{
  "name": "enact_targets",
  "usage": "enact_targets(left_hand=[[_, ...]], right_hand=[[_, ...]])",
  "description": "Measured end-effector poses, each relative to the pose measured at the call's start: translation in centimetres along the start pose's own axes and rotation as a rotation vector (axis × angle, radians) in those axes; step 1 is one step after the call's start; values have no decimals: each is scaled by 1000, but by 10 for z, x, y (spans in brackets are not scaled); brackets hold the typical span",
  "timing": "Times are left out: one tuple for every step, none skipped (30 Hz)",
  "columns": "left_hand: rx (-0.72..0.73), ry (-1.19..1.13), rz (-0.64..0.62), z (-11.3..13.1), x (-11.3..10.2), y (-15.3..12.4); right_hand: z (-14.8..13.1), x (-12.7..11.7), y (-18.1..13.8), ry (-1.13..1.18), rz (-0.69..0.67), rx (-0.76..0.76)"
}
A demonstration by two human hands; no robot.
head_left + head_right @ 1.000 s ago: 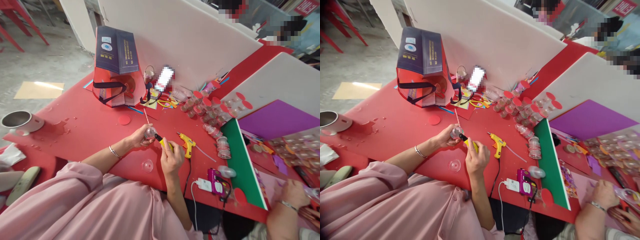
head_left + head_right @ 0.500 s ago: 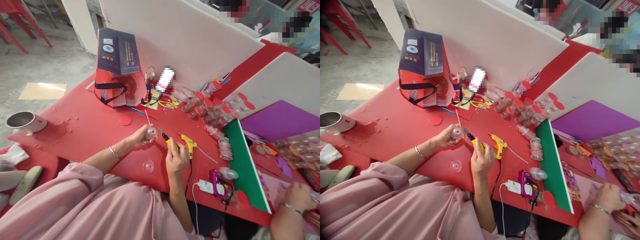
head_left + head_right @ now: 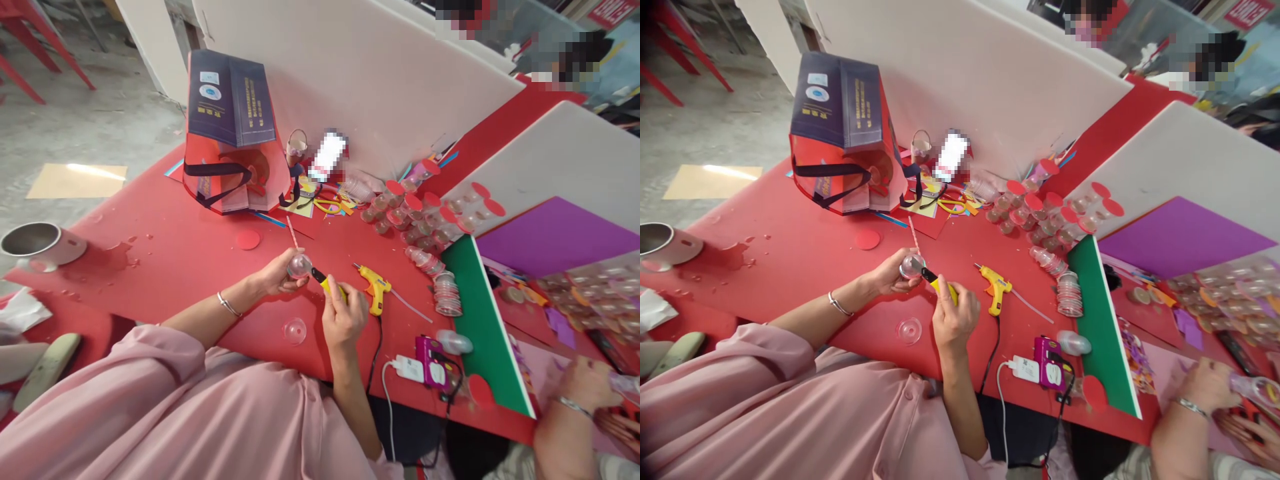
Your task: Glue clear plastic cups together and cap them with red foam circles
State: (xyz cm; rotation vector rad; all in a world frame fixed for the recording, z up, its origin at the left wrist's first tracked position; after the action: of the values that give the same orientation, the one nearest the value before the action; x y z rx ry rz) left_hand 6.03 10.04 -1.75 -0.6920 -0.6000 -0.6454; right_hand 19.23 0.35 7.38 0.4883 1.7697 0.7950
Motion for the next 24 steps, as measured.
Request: enact_targets(left_hand=[[-3, -3, -6, 0, 1, 0], [-7, -7, -11, 0, 2, -1], [-12, -9, -14, -1, 2, -1], [-18, -7, -18, -1, 3, -1], [-22, -3, -19, -1, 4, -1], [-22, 4, -17, -1, 4, -1], [-19, 10, -13, -1, 4, -2], [-16, 14, -13, 0, 4, -2], [-14, 15, -16, 0, 4, -2], [-14, 9, -20, 0, 5, -2], [-15, 1, -25, 1, 5, -2], [-19, -7, -30, 1, 5, -2], [-22, -13, -33, 0, 5, -2], [-23, -18, -32, 0, 4, -2], [-24, -20, -31, 0, 3, -1], [-25, -21, -30, -1, 2, -1], [-24, -23, -32, -1, 2, -1], [-23, -27, -38, -2, 2, 0], [-22, -33, -43, -2, 1, 0], [-22, -37, -49, -2, 2, 0], [-22, -40, -56, -2, 2, 0], [-21, -39, -62, -2, 3, 0], [-24, -36, -63, -2, 3, 0], [-25, -34, -61, -2, 3, 0]], right_hand=[[1, 0, 0, -11, 7, 22], [2, -1, 0, -15, 16, 38], [1, -1, 0, -10, 20, 39], [0, -1, 0, 5, 17, 26], [-2, 0, 0, 25, 12, 8], [-3, 0, 0, 41, 8, -4], [-3, 1, 0, 46, 3, -7], [-2, 1, 0, 40, 2, 3], [0, 1, 0, 31, 6, 23], [3, 1, -1, 23, 12, 46], [4, 1, -1, 22, 14, 61], [5, 2, -2, 30, 10, 62], [4, 2, -2, 44, 2, 51], [2, 3, -3, 60, -6, 36], [0, 4, -4, 72, -13, 22], [-1, 4, -4, 75, -15, 16], [-1, 4, -4, 72, -11, 19], [0, 3, -4, 65, -1, 30], [1, 2, -3, 59, 11, 42], [1, 1, -3, 57, 19, 48], [1, 1, -3, 60, 20, 45], [0, 1, -2, 69, 15, 35], [-2, 2, -2, 80, 7, 24], [-2, 2, -1, 87, -1, 20]])
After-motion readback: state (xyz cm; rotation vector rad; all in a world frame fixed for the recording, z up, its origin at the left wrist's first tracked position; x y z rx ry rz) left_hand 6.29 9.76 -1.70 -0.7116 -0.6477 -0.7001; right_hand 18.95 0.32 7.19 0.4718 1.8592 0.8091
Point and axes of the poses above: each hand's wrist, its own y-axis towards the middle knuckle, its own x-axis out of the palm, z = x × y, the point moved 8 cm from there along y, towards the middle knuckle, and after that the axes turned 2 degrees about z, right-handed, at the moved point
